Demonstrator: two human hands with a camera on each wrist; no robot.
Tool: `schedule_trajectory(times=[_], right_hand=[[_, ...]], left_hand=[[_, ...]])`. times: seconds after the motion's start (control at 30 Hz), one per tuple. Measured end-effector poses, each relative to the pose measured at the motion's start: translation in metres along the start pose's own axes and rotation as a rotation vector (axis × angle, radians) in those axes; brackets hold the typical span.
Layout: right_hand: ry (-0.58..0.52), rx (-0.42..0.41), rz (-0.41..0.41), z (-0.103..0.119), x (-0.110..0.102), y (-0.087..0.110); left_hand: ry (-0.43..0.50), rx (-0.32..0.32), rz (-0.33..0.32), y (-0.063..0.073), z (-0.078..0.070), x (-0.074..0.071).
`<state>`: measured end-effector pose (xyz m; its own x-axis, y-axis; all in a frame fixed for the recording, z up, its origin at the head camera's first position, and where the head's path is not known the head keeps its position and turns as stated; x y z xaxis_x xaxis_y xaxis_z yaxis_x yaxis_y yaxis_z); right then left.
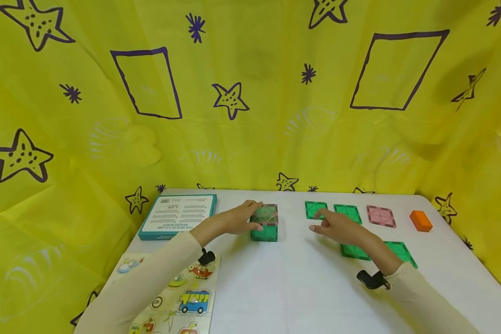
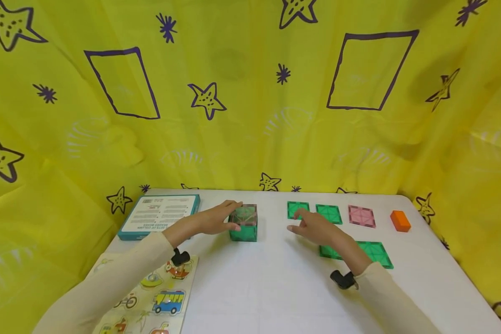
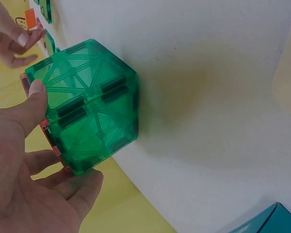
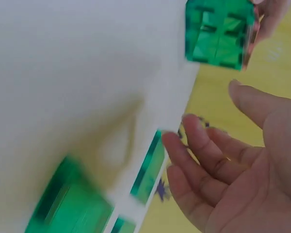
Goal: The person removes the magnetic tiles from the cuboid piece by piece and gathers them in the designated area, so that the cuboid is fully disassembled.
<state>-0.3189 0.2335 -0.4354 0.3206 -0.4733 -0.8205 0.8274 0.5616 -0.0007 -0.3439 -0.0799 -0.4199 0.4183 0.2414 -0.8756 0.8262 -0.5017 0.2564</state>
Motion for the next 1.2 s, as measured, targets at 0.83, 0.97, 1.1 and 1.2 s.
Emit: schedule_trajectory(times=[0.83,0.97,1.1,1.2], right_hand=[[-0.198,-0.189,0.045,0.056,0.035,-0.092],[-0.194,-0.216,0.040,0.055,0.036,-0.092],[-0.194,-0.225,0.041,0.056,0.036,-0.090],[-0.188,-0.231,0.048,0.057,0.035,-0.091]], left_hand=[[-0.013,-0.003,0.004,0.001,-0.004,-0.005],[-0.011,-0.008,0.010,0.001,-0.002,-0.007],[0.004,-0.012,0.017,0.002,-0.001,-0.008],[0.004,-0.018,0.021,0.002,0.000,-0.008]])
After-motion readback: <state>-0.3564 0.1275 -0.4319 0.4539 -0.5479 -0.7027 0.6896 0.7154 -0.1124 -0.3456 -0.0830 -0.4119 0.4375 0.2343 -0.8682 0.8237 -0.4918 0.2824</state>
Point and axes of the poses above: each hand's wrist, its own y-axis away from the middle knuckle, its own x-axis out of the palm, z = x × y, the point moved 3 cm from there along -y, towards the middle knuckle, and after that the axes turned 9 degrees about -x, right-handed, at the moved point
